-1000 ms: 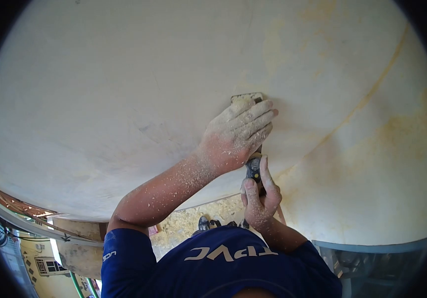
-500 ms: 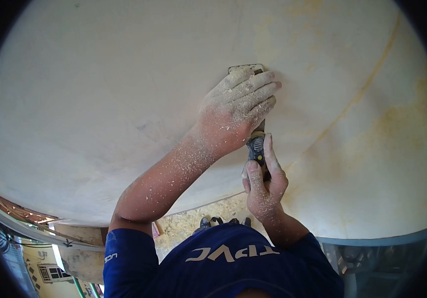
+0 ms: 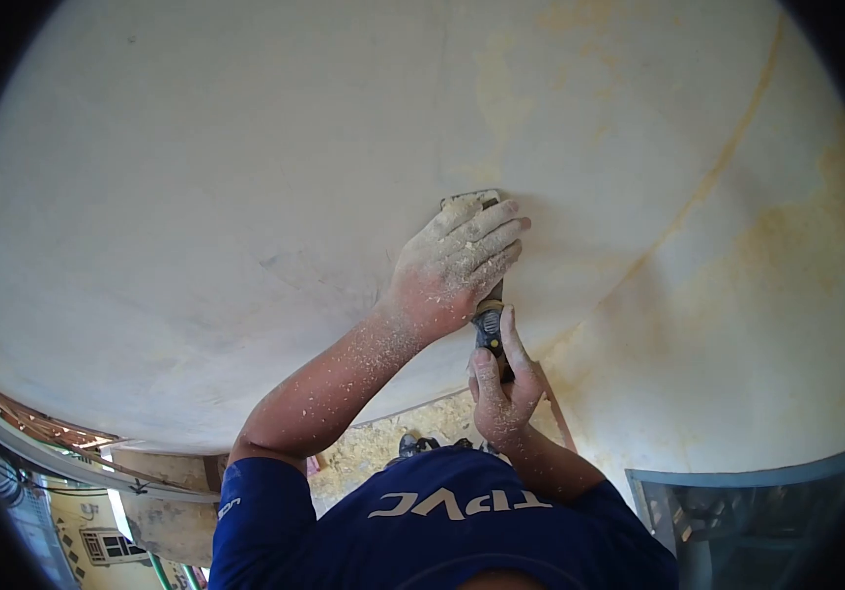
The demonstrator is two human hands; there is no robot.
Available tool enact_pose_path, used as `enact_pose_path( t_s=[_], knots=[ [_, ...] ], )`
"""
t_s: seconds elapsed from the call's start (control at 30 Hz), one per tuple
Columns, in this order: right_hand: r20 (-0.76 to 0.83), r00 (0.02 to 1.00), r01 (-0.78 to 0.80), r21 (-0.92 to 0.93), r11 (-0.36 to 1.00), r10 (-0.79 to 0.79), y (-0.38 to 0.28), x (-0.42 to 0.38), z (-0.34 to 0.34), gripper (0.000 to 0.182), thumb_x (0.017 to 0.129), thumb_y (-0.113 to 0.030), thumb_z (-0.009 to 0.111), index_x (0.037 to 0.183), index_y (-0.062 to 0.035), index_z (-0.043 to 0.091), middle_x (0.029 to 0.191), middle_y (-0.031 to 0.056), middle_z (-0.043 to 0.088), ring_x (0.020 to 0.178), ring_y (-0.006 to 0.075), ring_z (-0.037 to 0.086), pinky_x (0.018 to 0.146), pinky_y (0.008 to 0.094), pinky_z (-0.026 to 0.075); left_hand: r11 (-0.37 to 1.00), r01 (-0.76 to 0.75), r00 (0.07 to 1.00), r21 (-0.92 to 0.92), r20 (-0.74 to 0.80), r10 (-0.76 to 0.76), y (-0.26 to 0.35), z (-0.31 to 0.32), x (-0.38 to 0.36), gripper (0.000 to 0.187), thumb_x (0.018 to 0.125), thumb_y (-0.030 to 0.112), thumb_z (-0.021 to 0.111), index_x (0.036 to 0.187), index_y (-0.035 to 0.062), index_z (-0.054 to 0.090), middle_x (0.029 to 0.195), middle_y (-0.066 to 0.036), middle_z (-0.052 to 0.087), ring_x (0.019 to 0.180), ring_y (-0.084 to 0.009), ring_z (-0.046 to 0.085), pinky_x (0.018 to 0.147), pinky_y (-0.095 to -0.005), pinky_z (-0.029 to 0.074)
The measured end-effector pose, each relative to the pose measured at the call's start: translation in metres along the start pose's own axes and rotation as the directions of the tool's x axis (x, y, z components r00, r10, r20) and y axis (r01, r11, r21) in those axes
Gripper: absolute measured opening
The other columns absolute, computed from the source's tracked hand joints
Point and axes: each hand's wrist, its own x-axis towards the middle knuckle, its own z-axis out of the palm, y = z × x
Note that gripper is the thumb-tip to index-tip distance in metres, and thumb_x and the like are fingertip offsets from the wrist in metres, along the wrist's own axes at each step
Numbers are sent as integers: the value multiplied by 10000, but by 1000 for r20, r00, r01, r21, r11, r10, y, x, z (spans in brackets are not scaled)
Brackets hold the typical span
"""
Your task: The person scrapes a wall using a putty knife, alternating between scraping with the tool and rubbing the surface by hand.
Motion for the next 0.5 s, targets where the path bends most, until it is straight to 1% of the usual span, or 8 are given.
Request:
enact_pose_path(
  t_s=[0.07, 0.13, 0.2, 0.23, 0.33, 0.4, 0.47, 0.5],
  knots=[
    [15, 999, 37, -26, 999, -36, -19, 18, 1, 471, 837, 19, 539, 1277, 110, 397, 598, 9, 458, 525, 45, 381, 498, 188, 334, 998, -29, 996, 50, -87, 33, -4, -12, 20, 212, 675, 136, 599, 876, 78, 634, 1089, -22, 621, 1116, -212, 534, 948, -398, 420],
    [32, 999, 34, -9, 999, -34, -25, 25, 0, 474, 832, 22, 542, 1274, 115, 399, 607, 24, 473, 531, 49, 393, 505, 189, 343, 997, -37, 996, 72, -78, 42, -6, -15, 26, 218, 677, 131, 598, 884, 72, 632, 1088, -29, 621, 1117, -214, 533, 945, -407, 426],
    [17, 1000, 4, -6, 1000, -4, -19, 16, 0, 477, 828, 31, 541, 1273, 118, 395, 594, 20, 465, 528, 46, 391, 502, 192, 343, 994, -92, 994, 52, -57, 95, -8, -9, 16, 227, 672, 134, 602, 888, 70, 627, 1086, -33, 622, 1115, -214, 535, 935, -403, 433],
    [35, 999, 7, -10, 1000, -7, -13, 7, -1, 483, 826, 39, 538, 1278, 118, 389, 587, 16, 461, 526, 41, 389, 500, 194, 343, 994, -83, 996, 65, -27, 84, -2, -5, 6, 222, 672, 135, 603, 883, 70, 627, 1086, -32, 622, 1113, -212, 537, 941, -398, 428],
    [39, 999, 5, -9, 1000, -5, -16, 9, -3, 488, 828, 44, 532, 1286, 115, 379, 601, 11, 473, 530, 37, 391, 501, 192, 345, 998, -59, 998, 22, -38, 60, -3, -7, 13, 210, 672, 129, 602, 873, 76, 630, 1084, -30, 622, 1107, -211, 541, 945, -396, 425],
    [41, 999, -32, 4, 999, 32, -22, 18, -4, 490, 833, 43, 527, 1293, 113, 371, 619, 5, 484, 541, 35, 399, 508, 190, 349, 998, -42, 997, 53, -58, 45, -3, -10, 21, 202, 676, 140, 597, 866, 79, 631, 1085, -28, 622, 1108, -212, 541, 941, -396, 426],
    [116, 992, 59, -24, 998, -56, -18, 22, -6, 498, 899, 1, 432, 1360, 79, 260, 599, -6, 449, 456, 31, 354, 412, 176, 310, 995, -66, 997, 75, -38, 69, -5, -10, 23, 217, 662, 150, 596, 866, 83, 630, 1093, -30, 618, 1113, -219, 537, 931, -396, 428],
    [103, 992, 76, -15, 997, -74, -13, 15, -5, 497, 901, -3, 434, 1360, 77, 261, 601, -6, 448, 455, 32, 350, 411, 178, 307, 994, -71, 996, 81, -43, 75, -4, -6, 18, 217, 662, 150, 596, 866, 83, 630, 1093, -30, 618, 1113, -219, 537, 931, -396, 428]
  ],
)
